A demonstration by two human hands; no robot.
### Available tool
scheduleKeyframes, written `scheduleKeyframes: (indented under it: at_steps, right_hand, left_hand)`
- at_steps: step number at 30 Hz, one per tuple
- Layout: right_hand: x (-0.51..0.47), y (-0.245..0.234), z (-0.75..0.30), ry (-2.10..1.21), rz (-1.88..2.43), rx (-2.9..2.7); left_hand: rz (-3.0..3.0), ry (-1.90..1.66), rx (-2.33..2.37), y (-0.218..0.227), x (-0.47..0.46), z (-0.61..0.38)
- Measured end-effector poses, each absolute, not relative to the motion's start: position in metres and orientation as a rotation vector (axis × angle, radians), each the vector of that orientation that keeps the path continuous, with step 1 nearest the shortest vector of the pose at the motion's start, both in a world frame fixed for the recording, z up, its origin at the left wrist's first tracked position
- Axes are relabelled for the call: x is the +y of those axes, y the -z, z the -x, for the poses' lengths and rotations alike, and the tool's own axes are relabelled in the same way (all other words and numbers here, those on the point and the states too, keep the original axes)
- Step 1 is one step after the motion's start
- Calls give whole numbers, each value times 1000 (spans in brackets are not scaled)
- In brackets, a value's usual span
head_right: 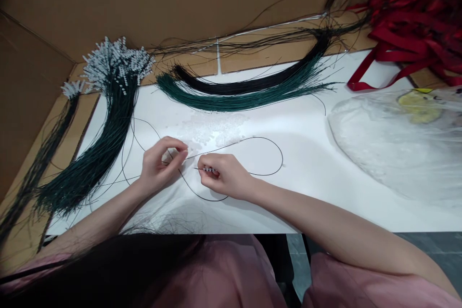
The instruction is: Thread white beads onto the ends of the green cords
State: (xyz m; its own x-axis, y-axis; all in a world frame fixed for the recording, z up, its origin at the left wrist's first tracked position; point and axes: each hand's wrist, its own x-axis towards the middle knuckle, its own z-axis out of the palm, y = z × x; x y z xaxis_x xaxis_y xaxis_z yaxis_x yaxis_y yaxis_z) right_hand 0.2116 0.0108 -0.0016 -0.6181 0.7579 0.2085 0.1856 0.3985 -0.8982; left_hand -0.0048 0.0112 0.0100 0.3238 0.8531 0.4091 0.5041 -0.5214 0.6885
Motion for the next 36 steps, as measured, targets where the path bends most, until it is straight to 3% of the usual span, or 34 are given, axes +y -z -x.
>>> scheduleKeyframes:
  at_steps: [8, 36]
  right_hand:
    - [11, 3, -212, -1183, 817, -2054]
    - [11, 2, -212, -1189, 803, -2043]
  left_hand:
    - [-2355, -614, 1667, -8, 34, 25]
    - [-2245, -576, 1725, -8, 31, 21]
